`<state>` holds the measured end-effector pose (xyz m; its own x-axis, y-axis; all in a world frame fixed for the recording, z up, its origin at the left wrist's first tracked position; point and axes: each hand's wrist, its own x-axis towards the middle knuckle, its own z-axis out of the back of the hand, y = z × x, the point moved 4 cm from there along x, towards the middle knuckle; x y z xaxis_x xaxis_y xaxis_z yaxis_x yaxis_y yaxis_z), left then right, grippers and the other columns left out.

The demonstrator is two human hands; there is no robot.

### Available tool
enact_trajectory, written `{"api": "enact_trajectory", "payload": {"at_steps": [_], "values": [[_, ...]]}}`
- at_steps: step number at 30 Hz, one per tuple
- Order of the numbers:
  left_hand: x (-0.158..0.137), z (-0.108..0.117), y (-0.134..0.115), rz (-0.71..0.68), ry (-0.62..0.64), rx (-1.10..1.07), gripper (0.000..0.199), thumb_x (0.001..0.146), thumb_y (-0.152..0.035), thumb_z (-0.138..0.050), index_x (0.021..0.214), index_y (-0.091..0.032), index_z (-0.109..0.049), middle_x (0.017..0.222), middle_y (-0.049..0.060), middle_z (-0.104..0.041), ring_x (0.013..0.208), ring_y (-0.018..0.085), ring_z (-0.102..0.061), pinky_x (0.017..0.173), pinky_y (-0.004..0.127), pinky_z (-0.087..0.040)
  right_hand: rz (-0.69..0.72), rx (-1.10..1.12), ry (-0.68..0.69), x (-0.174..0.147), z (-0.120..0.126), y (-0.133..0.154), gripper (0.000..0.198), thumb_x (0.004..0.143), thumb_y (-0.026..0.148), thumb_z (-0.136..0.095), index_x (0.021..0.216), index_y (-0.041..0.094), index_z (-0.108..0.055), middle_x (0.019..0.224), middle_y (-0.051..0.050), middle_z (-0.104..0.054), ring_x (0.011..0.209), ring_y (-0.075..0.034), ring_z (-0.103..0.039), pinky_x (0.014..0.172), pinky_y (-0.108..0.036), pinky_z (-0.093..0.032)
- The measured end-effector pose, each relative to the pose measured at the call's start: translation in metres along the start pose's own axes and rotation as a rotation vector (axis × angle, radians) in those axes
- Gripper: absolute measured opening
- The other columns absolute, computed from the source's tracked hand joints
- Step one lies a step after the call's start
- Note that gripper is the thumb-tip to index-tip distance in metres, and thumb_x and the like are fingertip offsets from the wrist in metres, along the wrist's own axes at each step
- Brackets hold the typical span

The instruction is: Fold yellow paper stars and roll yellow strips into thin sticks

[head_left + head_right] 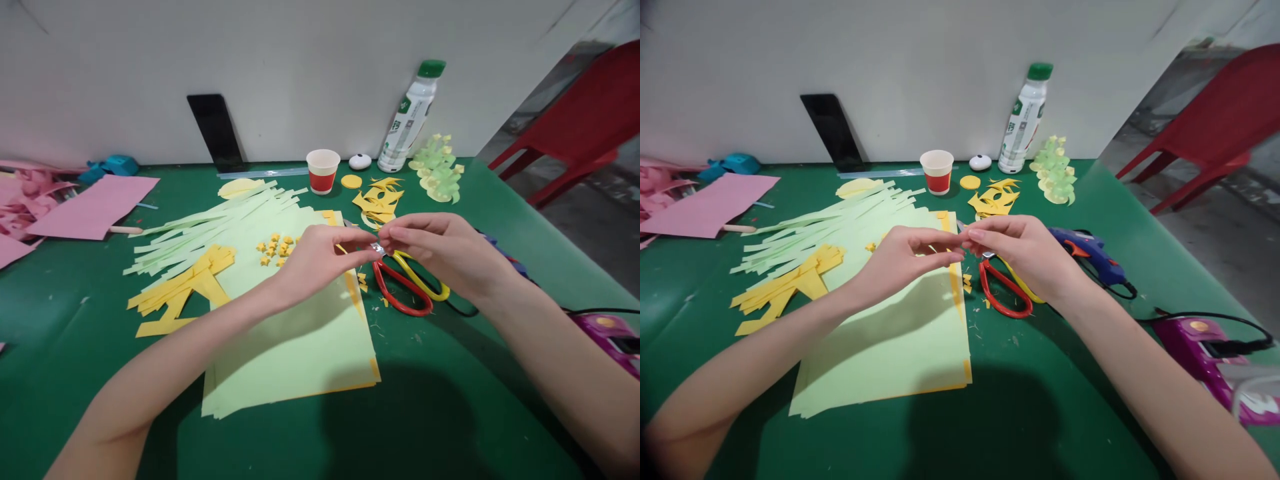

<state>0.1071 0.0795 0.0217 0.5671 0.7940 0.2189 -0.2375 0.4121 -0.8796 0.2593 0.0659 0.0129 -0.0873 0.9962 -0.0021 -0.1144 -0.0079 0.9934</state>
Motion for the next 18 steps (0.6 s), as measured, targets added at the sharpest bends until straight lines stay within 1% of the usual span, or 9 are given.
{"api": "enact_trajectory", "payload": {"at_steps": [3,9,12,16,18], "values": [[-0.001,-0.001,0.0,0.007,-0.018,-0.056,0.009,0.076,-0.019,-0.063,0.075,-0.017,-0.072,0.073,0.0,-0.072,0.063,0.011,-0.063,0.059,0.02,-0.051,0.003,0.03,0.007,0.0,0.002,0.002,0.008,0.067,0.033,-0.068,0.066,0.026,-0.07,0.072,0.0,-0.067,0.069,-0.013,-0.061,0.065,-0.027,-0.051],[-0.004,0.009,-0.006,-0.085,-0.131,-0.044,0.006,0.072,-0.021,-0.068,0.068,-0.017,-0.07,0.069,-0.001,-0.07,0.062,0.01,-0.061,0.058,0.019,-0.05,0.015,0.031,0.029,-0.002,0.002,0.007,0.019,0.076,0.037,-0.058,0.071,0.022,-0.068,0.073,-0.003,-0.066,0.068,-0.014,-0.06,0.065,-0.027,-0.051],[-0.003,0.012,-0.008,-0.102,-0.168,-0.051,0.007,0.074,-0.021,-0.066,0.07,-0.015,-0.066,0.07,-0.001,-0.067,0.063,0.009,-0.06,0.059,0.019,-0.049,0.022,0.027,0.031,-0.004,0.001,0.01,0.021,0.079,0.038,-0.054,0.076,0.021,-0.066,0.071,-0.003,-0.065,0.066,-0.013,-0.059,0.063,-0.028,-0.05],[0.0,0.011,-0.005,-0.07,-0.125,-0.123,0.01,0.081,-0.021,-0.058,0.075,-0.015,-0.063,0.072,0.0,-0.066,0.064,0.009,-0.058,0.057,0.018,-0.047,0.031,0.035,0.03,-0.005,0.001,0.011,0.017,0.079,0.034,-0.054,0.078,0.021,-0.063,0.07,-0.002,-0.063,0.066,-0.012,-0.058,0.064,-0.026,-0.049],[0.001,0.01,-0.002,-0.057,-0.103,-0.118,0.011,0.083,-0.022,-0.055,0.081,-0.015,-0.063,0.076,0.001,-0.065,0.067,0.009,-0.059,0.059,0.018,-0.047,0.033,0.041,0.034,-0.005,0.001,0.011,0.013,0.079,0.03,-0.054,0.077,0.021,-0.062,0.069,-0.001,-0.061,0.065,-0.012,-0.057,0.063,-0.026,-0.048]]}}
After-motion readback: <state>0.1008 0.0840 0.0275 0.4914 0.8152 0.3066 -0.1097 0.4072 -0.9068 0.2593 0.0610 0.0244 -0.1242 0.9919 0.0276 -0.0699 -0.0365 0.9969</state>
